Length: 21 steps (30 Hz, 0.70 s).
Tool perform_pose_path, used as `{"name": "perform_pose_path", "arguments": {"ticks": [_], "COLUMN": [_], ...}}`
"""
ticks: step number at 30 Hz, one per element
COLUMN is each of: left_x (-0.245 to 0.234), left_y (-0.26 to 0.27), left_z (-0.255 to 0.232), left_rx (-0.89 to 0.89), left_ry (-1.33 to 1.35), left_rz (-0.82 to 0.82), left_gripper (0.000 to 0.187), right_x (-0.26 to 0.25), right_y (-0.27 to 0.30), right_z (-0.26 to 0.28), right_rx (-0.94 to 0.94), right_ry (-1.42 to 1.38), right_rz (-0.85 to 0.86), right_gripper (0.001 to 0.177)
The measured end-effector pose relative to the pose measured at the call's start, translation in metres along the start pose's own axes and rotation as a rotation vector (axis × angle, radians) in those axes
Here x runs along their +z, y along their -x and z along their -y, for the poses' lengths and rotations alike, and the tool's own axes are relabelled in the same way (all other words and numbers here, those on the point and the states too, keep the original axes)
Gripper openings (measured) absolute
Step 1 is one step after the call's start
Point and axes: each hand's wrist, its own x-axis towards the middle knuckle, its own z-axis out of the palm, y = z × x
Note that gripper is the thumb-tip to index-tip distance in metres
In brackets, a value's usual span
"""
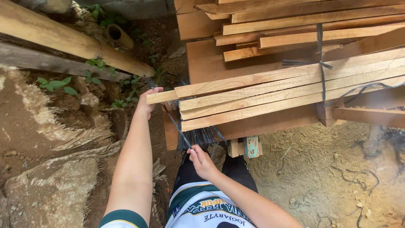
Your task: The person ties a bundle of wooden planks together using a black strap. They wrap the strap around the planks, pull it tight, and secure it with a knot.
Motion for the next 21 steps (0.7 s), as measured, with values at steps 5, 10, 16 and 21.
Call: {"name": "perform_pose_path", "arguments": {"ticks": [5, 10, 16, 21], "left_x": [0.034, 0.062, 0.073, 0.074], "left_y": [-0.068, -0.039, 0.020, 0.029], "left_z": [0.064, 0.054, 0.018, 0.075], "left_rx": [0.270, 0.507, 0.140, 0.247], "left_ry": [-0.503, -1.243, -0.982, -0.908], "left_rz": [-0.058, -0.087, -0.061, -0.395], "left_gripper": [0.030, 0.031, 0.058, 0.035], "right_x": [-0.002, -0.006, -0.034, -0.054], "right_y": [0.003, 0.003, 0.013, 0.017], "right_z": [-0.028, -0.039, -0.005, -0.038], "right_rx": [0.018, 0.015, 0.195, 0.149], "right_ry": [0.022, 0.148, 0.326, 0.348], "right_rz": [-0.017, 0.010, 0.180, 0.216], "right_gripper": [0.022, 0.020, 0.054, 0.045]}}
